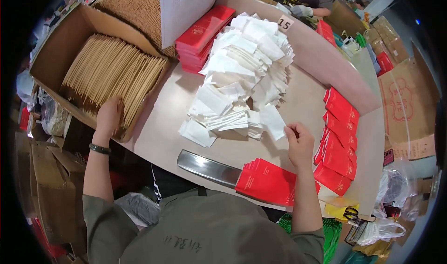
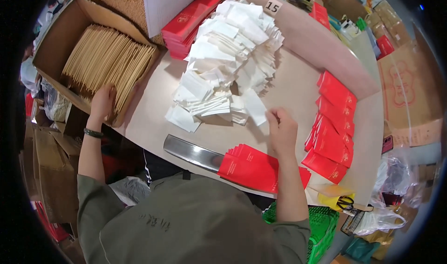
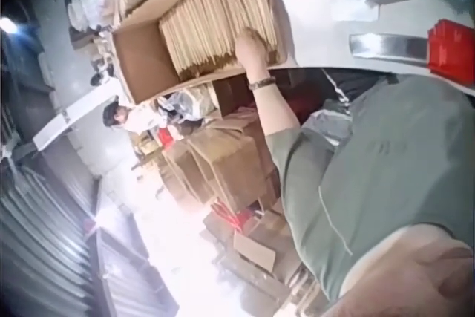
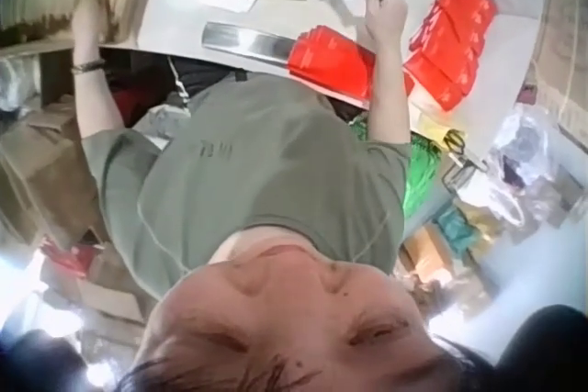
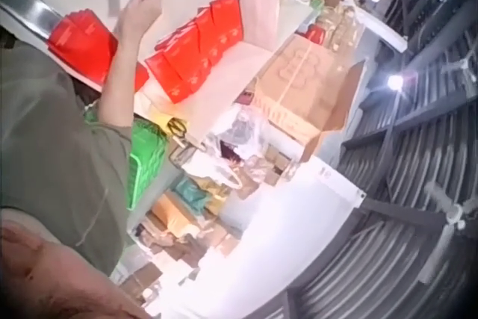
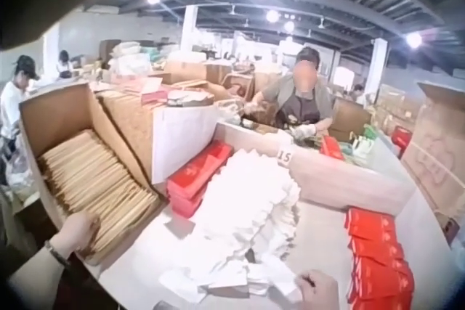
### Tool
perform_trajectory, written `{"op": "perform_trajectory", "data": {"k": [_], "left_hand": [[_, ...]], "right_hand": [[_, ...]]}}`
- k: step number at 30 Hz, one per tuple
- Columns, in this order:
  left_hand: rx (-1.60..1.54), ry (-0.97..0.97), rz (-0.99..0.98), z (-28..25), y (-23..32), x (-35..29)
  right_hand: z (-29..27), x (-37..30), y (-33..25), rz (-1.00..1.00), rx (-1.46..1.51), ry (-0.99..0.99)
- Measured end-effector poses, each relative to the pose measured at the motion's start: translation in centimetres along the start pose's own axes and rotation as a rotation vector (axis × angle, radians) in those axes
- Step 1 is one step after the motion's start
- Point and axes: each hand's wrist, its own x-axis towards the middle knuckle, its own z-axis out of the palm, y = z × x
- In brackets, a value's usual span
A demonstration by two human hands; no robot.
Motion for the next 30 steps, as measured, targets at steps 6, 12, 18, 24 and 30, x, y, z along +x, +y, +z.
{"op": "perform_trajectory", "data": {"k": [6,12,18,24,30], "left_hand": [[0.222,-0.108,0.091,-1.1,2.0,0.1],[-0.649,0.214,-0.228,-1.5,4.9,-2.7],[-1.146,-0.704,0.155,-1.6,12.3,-9.3],[-0.999,-0.803,0.089,0.4,15.2,-9.0],[-0.909,-0.300,0.521,1.9,26.0,-11.6]], "right_hand": [[3.6,-4.6,-7.6,0.170,0.374,-0.556],[6.6,-8.8,-7.1,-0.361,-0.133,-0.300],[3.7,-10.8,-6.2,-0.362,-0.093,-0.415],[2.8,-11.4,-4.4,-0.410,-0.183,-0.523],[4.3,-10.8,-4.8,-0.424,-0.168,-0.473]]}}
